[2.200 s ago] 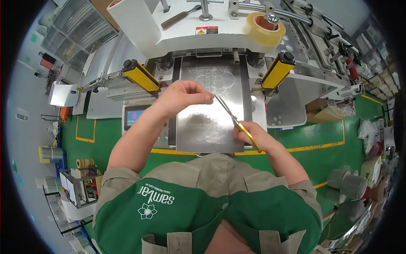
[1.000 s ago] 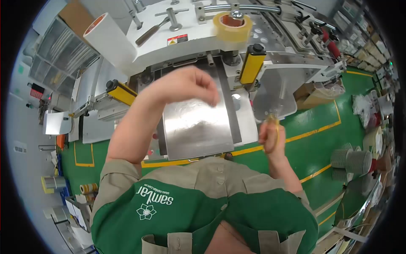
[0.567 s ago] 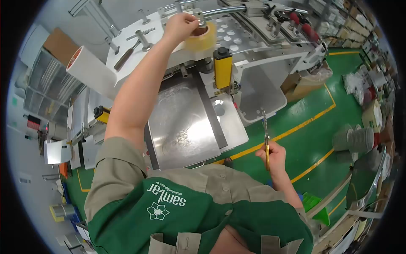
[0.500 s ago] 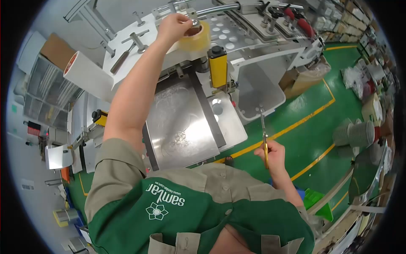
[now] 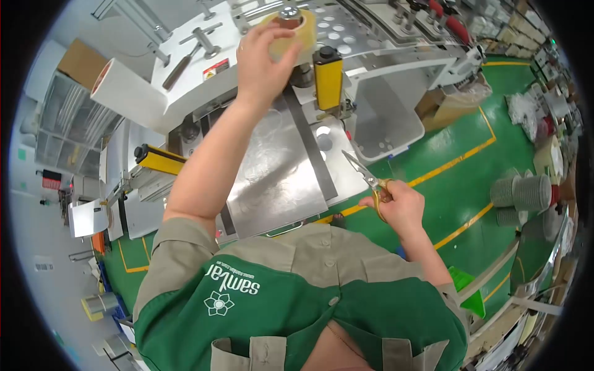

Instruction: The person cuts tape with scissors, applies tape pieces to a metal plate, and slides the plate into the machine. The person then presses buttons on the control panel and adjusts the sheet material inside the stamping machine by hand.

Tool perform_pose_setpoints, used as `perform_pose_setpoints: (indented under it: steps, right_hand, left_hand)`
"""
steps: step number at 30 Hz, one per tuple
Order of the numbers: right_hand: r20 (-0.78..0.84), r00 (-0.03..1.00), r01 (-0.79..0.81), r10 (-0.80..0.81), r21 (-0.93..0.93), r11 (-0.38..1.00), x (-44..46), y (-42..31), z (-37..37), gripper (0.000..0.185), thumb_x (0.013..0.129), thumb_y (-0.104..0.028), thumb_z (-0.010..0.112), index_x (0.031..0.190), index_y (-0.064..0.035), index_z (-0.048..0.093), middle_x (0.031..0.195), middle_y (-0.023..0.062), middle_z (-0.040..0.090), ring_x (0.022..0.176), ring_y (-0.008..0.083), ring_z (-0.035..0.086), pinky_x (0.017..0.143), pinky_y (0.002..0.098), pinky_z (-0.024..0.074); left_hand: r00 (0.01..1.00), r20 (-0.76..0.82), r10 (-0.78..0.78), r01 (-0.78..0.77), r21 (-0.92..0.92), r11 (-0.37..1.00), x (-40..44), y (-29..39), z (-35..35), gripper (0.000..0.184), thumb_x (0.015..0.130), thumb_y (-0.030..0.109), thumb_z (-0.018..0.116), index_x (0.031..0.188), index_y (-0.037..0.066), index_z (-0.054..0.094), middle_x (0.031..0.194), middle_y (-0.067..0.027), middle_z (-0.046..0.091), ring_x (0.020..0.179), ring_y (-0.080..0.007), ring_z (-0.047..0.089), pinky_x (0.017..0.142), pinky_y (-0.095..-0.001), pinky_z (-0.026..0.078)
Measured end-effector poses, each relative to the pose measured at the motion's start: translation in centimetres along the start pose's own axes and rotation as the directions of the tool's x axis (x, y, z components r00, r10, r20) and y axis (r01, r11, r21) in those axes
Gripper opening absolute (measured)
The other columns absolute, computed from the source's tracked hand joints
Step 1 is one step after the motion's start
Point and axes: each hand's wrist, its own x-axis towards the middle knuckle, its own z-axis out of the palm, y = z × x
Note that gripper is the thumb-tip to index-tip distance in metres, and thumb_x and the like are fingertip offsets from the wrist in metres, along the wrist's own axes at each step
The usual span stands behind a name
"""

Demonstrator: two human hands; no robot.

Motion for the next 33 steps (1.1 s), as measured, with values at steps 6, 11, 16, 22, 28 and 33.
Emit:
perform_pose_setpoints:
  steps: [6,11,16,22,28,33]
  right_hand:
    - [0.055,0.998,-0.034,0.031,0.056,0.998,0.4,-1.1,0.3,0.056,0.052,-0.05,0.09,0.067,-0.0075,0.057,0.061,0.0042,0.055,0.054,0.0273,0.055,0.051,0.0359,0.0454]
    - [0.052,0.998,-0.024,0.021,0.062,0.998,0.4,-0.7,0.1,0.055,0.053,-0.049,0.09,0.066,-0.0082,0.056,0.061,0.0049,0.055,0.056,0.0278,0.055,0.051,0.0375,0.046]
    - [0.044,0.997,-0.057,0.056,0.011,0.998,0.2,-0.5,-0.2,0.053,0.053,-0.051,0.09,0.072,-0.0089,0.064,0.063,0.0037,0.058,0.057,0.0264,0.06,0.052,0.0362,0.0484]
    - [-0.023,0.999,0.035,-0.036,-0.05,0.998,0.3,0.1,-0.1,0.049,0.056,-0.049,0.09,0.07,-0.01,0.064,0.062,0.0014,0.059,0.055,0.0231,0.06,0.049,0.0338,0.0472]
    - [0.028,0.993,0.115,-0.112,-0.114,0.987,0.6,0.6,0.4,0.053,0.054,-0.054,0.088,0.073,-0.0106,0.065,0.065,0.0002,0.059,0.055,0.0224,0.06,0.048,0.0339,0.0471]
    - [0.36,0.905,-0.143,0.227,-0.246,0.959,1.8,1.0,1.8,0.067,0.061,-0.067,0.08,0.092,-0.0079,0.069,0.084,0.0078,0.067,0.076,0.0311,0.067,0.066,0.0417,0.0521]
  left_hand:
    - [0.927,0.272,-0.257,0.296,-0.113,0.948,7.0,-6.4,1.2,0.03,0.086,0.034,0.071,0.1,0.007,0.075,0.103,-0.0129,0.071,0.098,-0.0266,0.067,0.089,-0.0368,0.05]
    - [0.88,0.325,-0.345,0.353,0.036,0.935,8.5,-6.2,2.8,0.027,0.084,0.028,0.073,0.098,0.005,0.074,0.093,-0.0107,0.073,0.08,-0.021,0.07,0.076,-0.0326,0.054]
    - [0.96,-0.237,0.147,-0.081,0.267,0.96,8.0,-2.6,2.3,0.063,0.075,0.028,0.083,0.129,0.01,0.057,0.118,-0.0172,0.063,0.107,-0.0342,0.062,0.09,-0.0416,0.05]
    - [0.76,0.639,-0.117,0.211,-0.073,0.975,-1.1,6.8,-0.7,0.038,0.076,0.042,0.081,0.087,0.005,0.076,0.097,-0.0111,0.07,0.092,-0.0244,0.067,0.085,-0.0346,0.051]
    - [0.351,0.912,-0.21,0.702,-0.109,0.703,-7.9,7.8,-0.6,0.024,0.076,0.028,0.083,0.086,0.006,0.077,0.114,-0.0107,0.068,0.11,-0.0228,0.062,0.095,-0.0351,0.045]
    - [0.641,0.601,-0.477,0.766,-0.464,0.445,-9.8,6.1,-3.1,0.013,0.086,0.015,0.076,0.093,0.004,0.076,0.115,-0.0075,0.068,0.106,-0.0151,0.061,0.097,-0.0302,0.042]
